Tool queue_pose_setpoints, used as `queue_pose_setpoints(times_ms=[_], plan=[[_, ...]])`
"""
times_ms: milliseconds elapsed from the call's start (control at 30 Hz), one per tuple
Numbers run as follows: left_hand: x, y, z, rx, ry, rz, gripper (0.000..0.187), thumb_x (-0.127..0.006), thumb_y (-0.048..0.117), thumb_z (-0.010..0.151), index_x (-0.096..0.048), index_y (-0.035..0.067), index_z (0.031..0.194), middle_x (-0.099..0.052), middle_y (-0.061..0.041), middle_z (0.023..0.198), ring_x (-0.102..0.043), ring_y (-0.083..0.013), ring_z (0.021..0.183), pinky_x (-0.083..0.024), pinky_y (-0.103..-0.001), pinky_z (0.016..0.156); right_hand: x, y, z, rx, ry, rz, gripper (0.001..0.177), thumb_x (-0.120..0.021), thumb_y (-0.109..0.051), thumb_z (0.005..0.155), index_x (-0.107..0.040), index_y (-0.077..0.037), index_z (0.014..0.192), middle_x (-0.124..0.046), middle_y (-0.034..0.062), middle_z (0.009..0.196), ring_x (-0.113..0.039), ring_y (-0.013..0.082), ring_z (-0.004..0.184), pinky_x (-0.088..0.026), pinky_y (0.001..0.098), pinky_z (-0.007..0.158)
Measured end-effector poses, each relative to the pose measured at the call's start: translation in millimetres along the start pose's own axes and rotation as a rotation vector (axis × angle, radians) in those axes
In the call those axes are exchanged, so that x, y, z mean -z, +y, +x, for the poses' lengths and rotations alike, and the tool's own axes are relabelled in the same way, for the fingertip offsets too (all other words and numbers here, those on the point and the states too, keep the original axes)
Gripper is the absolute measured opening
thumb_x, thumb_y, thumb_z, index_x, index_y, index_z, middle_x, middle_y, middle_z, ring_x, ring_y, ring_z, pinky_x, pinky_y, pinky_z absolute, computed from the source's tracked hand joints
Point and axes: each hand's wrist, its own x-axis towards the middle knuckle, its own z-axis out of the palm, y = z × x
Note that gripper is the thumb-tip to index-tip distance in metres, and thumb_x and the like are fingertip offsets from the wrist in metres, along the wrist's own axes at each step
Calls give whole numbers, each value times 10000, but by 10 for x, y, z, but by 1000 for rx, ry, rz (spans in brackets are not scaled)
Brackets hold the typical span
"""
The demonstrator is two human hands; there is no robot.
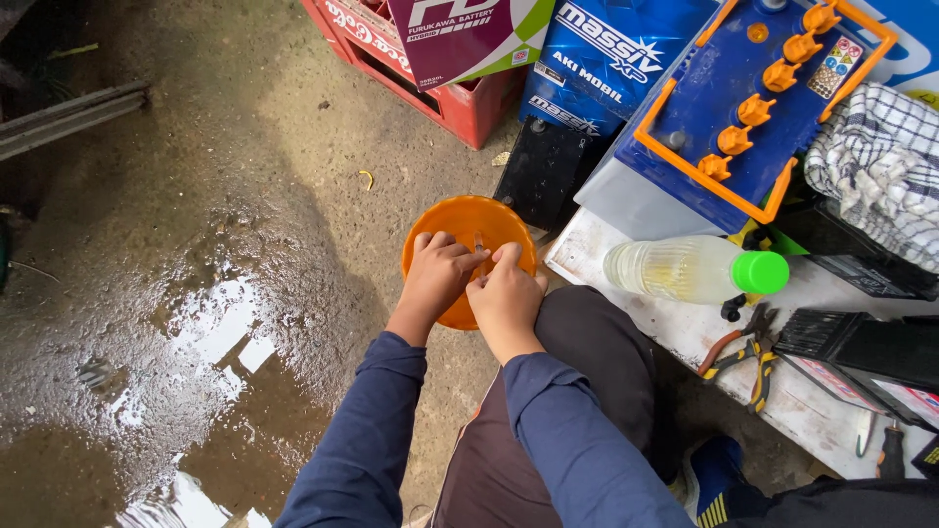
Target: Filling battery cells with liquid using a syringe at a maintenance station
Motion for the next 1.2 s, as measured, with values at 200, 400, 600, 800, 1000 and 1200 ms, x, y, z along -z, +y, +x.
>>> queue_pose_setpoints(times_ms=[200,400,600,800,1000,1200], plan=[[30,29,10,-2,-4,34,98,-701,284,943,-794,306,965,-694,65,776,-553,-147,919,-364,-350,907,1,8,-20,34,38,13,346,-602,-192,870,-366,-196,1123,-747,-30,721,-742,276,738,-416,440,910],[-122,-39,-43,-1,-15,33,105,-694,285,943,-791,309,971,-695,69,786,-554,-144,935,-360,-353,919,24,-1,-43,42,40,7,355,-596,-187,853,-371,-191,1128,-721,-21,674,-729,286,701,-423,438,891],[-177,-73,-65,12,-28,45,119,-697,275,934,-793,327,980,-699,74,791,-550,-145,957,-357,-355,927,27,18,-43,66,31,11,387,-616,-193,837,-365,-193,1132,-725,-9,683,-725,278,699,-419,432,885],[-137,-38,-54,24,-29,34,106,-706,276,943,-800,313,974,-710,75,800,-552,-142,977,-359,-360,933,24,33,-51,76,22,11,394,-625,-198,840,-365,-189,1136,-726,16,688,-729,285,716,-421,430,883],[-134,-29,-67,42,-40,31,119,-740,270,906,-795,313,1003,-711,78,800,-561,-143,985,-362,-359,936,-1,45,-63,84,34,37,405,-632,-202,835,-361,-191,1136,-726,26,693,-731,289,735,-420,434,898],[-215,-36,-117,207,-70,-67,274,-746,281,903,-736,344,1170,-707,98,833,-585,-129,1002,-377,-337,928,100,10,-174,107,86,116,410,-636,-180,832,-356,-178,1131,-734,76,724,-739,336,783,-423,456,925]])
